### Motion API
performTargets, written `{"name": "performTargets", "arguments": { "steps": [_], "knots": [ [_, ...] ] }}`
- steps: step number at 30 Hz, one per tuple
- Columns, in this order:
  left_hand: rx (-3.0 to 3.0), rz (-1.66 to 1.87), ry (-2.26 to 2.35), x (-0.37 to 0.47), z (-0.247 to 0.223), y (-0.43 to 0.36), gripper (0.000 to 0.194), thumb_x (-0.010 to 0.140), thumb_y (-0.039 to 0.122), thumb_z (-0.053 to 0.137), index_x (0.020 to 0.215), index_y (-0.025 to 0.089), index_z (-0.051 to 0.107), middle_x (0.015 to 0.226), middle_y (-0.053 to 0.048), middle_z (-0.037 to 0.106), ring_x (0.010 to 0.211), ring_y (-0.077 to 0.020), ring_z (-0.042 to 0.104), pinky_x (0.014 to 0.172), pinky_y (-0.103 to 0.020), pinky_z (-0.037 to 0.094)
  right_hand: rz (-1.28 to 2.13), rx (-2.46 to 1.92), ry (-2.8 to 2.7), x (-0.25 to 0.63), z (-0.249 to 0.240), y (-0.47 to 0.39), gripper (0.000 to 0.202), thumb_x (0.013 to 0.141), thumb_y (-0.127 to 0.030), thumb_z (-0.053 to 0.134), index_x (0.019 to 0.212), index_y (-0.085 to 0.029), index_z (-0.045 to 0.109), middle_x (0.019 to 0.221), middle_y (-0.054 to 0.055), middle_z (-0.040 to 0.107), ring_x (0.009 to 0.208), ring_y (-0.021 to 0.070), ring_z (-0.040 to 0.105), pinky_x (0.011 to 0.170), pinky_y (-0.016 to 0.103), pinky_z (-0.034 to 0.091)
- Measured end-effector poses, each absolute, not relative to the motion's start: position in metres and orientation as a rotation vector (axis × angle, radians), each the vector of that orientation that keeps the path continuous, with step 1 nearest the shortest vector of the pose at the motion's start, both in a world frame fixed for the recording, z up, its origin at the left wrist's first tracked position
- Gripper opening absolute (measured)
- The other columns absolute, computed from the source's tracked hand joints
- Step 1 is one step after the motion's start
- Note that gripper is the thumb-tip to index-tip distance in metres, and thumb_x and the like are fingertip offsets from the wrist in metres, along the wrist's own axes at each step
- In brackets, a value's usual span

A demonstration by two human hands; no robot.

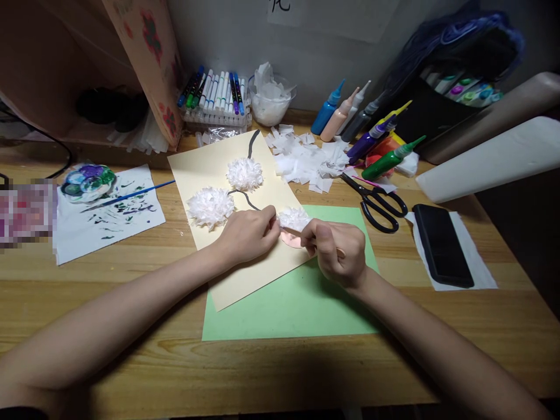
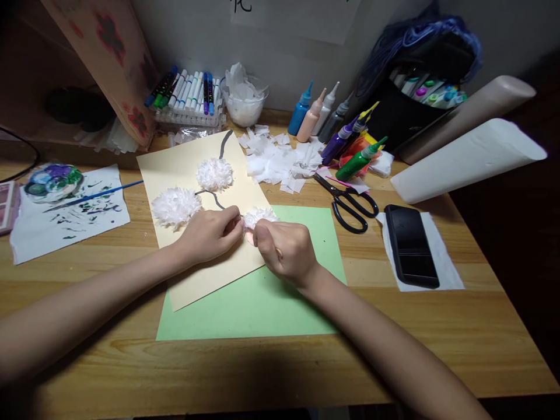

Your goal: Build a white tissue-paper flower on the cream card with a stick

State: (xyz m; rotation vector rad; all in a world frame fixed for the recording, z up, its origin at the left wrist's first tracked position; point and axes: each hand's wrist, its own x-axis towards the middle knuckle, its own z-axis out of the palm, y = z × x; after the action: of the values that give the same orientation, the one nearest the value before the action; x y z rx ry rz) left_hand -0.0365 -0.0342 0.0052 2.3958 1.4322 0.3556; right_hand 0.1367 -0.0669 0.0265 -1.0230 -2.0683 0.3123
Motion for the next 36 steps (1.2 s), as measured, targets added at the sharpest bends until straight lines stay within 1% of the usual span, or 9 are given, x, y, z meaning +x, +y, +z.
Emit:
{"name": "performTargets", "arguments": {
  "steps": [7,11,16,19,22,24,27,31,36],
  "knots": [
    [2.407,0.351,1.435,-0.037,0.005,-0.034,0.023,0.088,0.032,0.037,0.077,0.018,0.052,0.059,-0.001,0.058,0.053,-0.0146,0.052,0.050,-0.026,0.022,0.677,-1.346,-1.682,0.130,0.032,-0.059,0.047,0.096,-0.037,0.032,0.057,-0.019,0.051,0.041,-0.003,0.050,0.037,0.0076,0.049,0.044,0.021,0.038],
    [2.407,0.353,1.455,-0.036,0.005,-0.034,0.025,0.089,0.032,0.036,0.075,0.018,0.051,0.059,-0.001,0.058,0.053,-0.0149,0.052,0.051,-0.027,0.023,0.822,-1.349,-1.598,0.131,0.035,-0.060,0.048,0.095,-0.042,0.034,0.058,-0.018,0.051,0.041,-0.003,0.051,0.037,0.0079,0.050,0.043,0.021,0.038],
    [2.416,0.345,1.462,-0.036,0.005,-0.034,0.026,0.090,0.032,0.035,0.075,0.018,0.051,0.059,-0.001,0.058,0.053,-0.0149,0.052,0.051,-0.027,0.023,0.535,-1.132,-1.858,0.146,0.036,-0.076,0.050,0.097,-0.034,0.027,0.057,-0.019,0.051,0.045,-0.002,0.049,0.040,0.0079,0.043,0.046,0.024,0.035],
    [2.390,0.361,1.448,-0.038,0.005,-0.034,0.028,0.091,0.033,0.033,0.073,0.019,0.049,0.058,0.000,0.056,0.052,-0.0145,0.050,0.052,-0.027,0.024,0.347,-1.092,-1.845,0.158,0.034,-0.072,0.046,0.097,-0.030,0.028,0.058,-0.019,0.051,0.048,-0.002,0.050,0.044,0.0090,0.045,0.048,0.025,0.036],
    [2.327,0.405,1.438,-0.039,0.006,-0.034,0.030,0.093,0.033,0.028,0.072,0.019,0.046,0.058,0.000,0.054,0.052,-0.0145,0.049,0.053,-0.027,0.026,0.251,-1.248,-1.696,0.170,0.028,-0.049,0.027,0.093,-0.028,0.043,0.069,-0.020,0.054,0.060,-0.001,0.058,0.054,0.0115,0.053,0.054,0.025,0.041],
    [2.268,0.442,1.438,-0.040,0.008,-0.034,0.031,0.094,0.032,0.026,0.072,0.019,0.044,0.060,0.000,0.056,0.055,-0.0148,0.050,0.055,-0.027,0.029,0.157,-1.353,-1.767,0.179,0.021,-0.030,0.009,0.087,-0.028,0.054,0.082,-0.020,0.056,0.076,0.002,0.064,0.069,0.0156,0.060,0.064,0.028,0.045],
    [2.199,0.466,1.444,-0.041,0.009,-0.033,0.030,0.094,0.032,0.024,0.074,0.020,0.043,0.064,-0.001,0.058,0.058,-0.0157,0.053,0.058,-0.027,0.032,0.063,-1.375,-2.011,0.190,0.007,-0.005,0.005,0.084,-0.020,0.056,0.089,-0.020,0.055,0.086,0.006,0.066,0.083,0.0202,0.063,0.072,0.031,0.047],
    [2.178,0.452,1.453,-0.040,0.009,-0.032,0.029,0.094,0.032,0.025,0.073,0.021,0.040,0.064,-0.001,0.058,0.059,-0.0164,0.054,0.058,-0.028,0.033,-0.089,-1.518,-2.084,0.195,-0.009,0.012,0.006,0.081,-0.014,0.055,0.084,-0.019,0.055,0.082,0.008,0.066,0.079,0.0230,0.062,0.066,0.031,0.044],
    [2.171,0.453,1.462,-0.040,0.007,-0.031,0.029,0.094,0.033,0.025,0.073,0.021,0.040,0.063,-0.001,0.058,0.058,-0.0164,0.053,0.058,-0.028,0.033,-0.134,-1.580,-1.995,0.199,-0.005,0.015,0.011,0.078,-0.008,0.050,0.078,-0.019,0.055,0.075,0.007,0.066,0.072,0.0214,0.062,0.062,0.029,0.042]
  ]
}}
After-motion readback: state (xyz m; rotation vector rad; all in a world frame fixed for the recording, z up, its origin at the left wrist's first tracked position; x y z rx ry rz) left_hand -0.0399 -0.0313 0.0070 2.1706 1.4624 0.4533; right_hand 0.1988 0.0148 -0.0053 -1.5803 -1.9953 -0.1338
